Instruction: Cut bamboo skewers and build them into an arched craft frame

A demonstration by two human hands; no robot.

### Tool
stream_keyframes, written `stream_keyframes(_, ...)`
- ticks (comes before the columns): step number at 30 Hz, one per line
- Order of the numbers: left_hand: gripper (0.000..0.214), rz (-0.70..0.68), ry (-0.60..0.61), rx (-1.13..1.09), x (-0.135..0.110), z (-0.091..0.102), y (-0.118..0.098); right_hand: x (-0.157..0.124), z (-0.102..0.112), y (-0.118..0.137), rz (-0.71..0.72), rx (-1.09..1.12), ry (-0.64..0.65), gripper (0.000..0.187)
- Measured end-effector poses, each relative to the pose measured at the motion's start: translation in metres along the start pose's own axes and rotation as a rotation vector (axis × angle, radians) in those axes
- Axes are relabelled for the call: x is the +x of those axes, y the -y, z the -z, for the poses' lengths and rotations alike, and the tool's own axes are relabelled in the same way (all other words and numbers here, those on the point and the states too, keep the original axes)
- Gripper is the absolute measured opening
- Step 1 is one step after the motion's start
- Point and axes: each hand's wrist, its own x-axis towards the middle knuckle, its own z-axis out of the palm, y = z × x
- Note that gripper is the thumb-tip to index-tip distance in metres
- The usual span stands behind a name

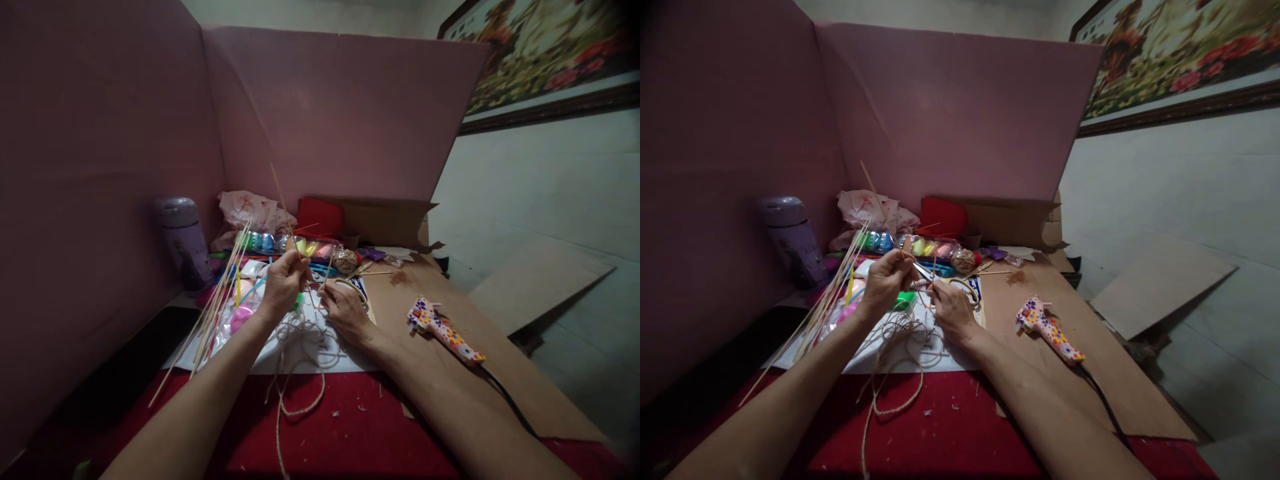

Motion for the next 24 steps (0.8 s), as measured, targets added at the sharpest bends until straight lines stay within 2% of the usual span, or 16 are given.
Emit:
stream_keyframes(3,0.018,-0.002,0.028,0.055,-0.0034,-0.0042,0.0064,0.0004,-0.0010,-0.0003,0.022,0.003,0.005,0.019)
stream_keyframes(8,0.025,0.005,0.006,0.077,-0.0047,-0.0047,0.0103,0.0031,-0.0043,0.0003,0.051,0.012,0.016,0.021)
stream_keyframes(15,0.023,0.043,-0.021,0.014,-0.0040,-0.0051,0.0087,0.0035,-0.0060,-0.0026,0.045,0.061,0.007,0.018)
stream_keyframes(24,0.031,0.114,0.030,-0.051,-0.0039,-0.0076,0.0044,0.0040,-0.0076,-0.0030,0.031,0.100,0.020,0.014)
